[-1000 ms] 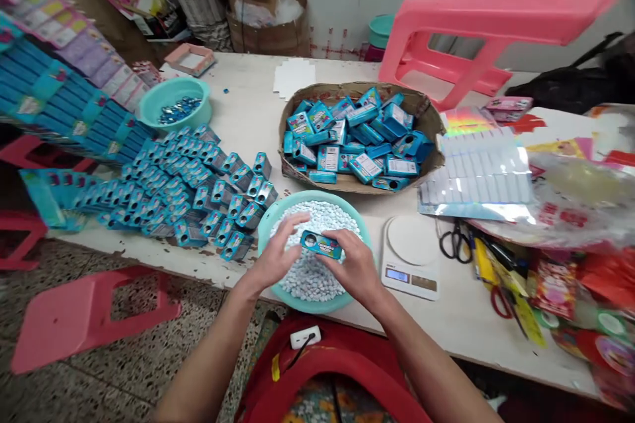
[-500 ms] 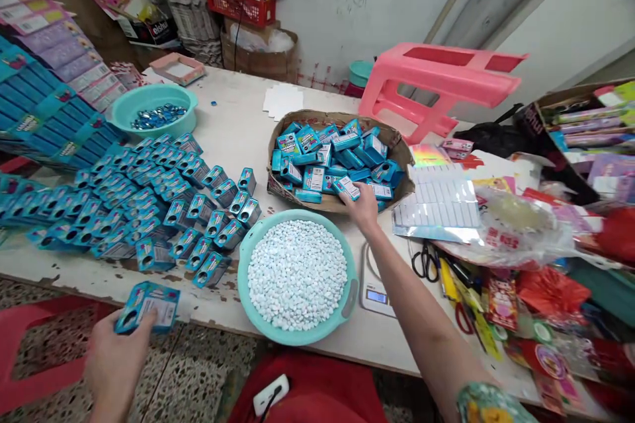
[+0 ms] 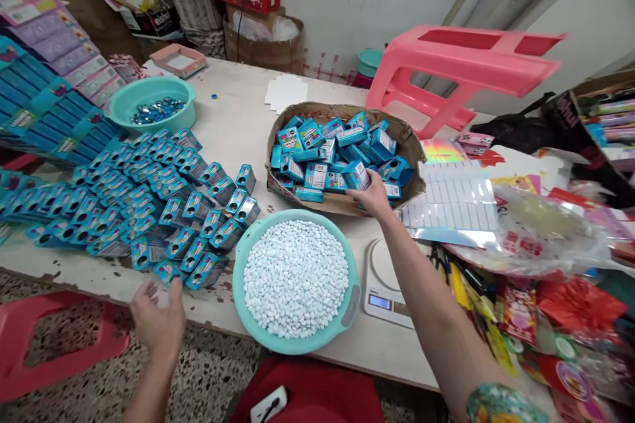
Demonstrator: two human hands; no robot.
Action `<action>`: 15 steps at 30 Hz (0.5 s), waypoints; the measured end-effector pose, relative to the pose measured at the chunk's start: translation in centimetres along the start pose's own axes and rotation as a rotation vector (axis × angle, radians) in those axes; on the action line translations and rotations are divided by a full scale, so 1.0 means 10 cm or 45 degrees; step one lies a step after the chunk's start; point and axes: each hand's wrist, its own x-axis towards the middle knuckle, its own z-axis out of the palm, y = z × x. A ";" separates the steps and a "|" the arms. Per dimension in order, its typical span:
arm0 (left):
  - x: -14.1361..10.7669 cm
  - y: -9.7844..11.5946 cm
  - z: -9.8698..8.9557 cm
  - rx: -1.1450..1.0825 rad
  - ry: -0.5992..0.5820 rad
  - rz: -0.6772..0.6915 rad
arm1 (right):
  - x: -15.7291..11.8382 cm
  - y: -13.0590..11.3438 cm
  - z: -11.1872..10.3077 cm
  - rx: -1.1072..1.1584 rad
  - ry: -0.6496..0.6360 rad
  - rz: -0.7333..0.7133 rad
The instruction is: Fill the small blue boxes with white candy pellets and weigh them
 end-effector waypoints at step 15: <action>-0.95 1.10 1.30 0.206 -0.837 1.513 | -1.85 -0.25 -0.52 1.676 -0.462 0.958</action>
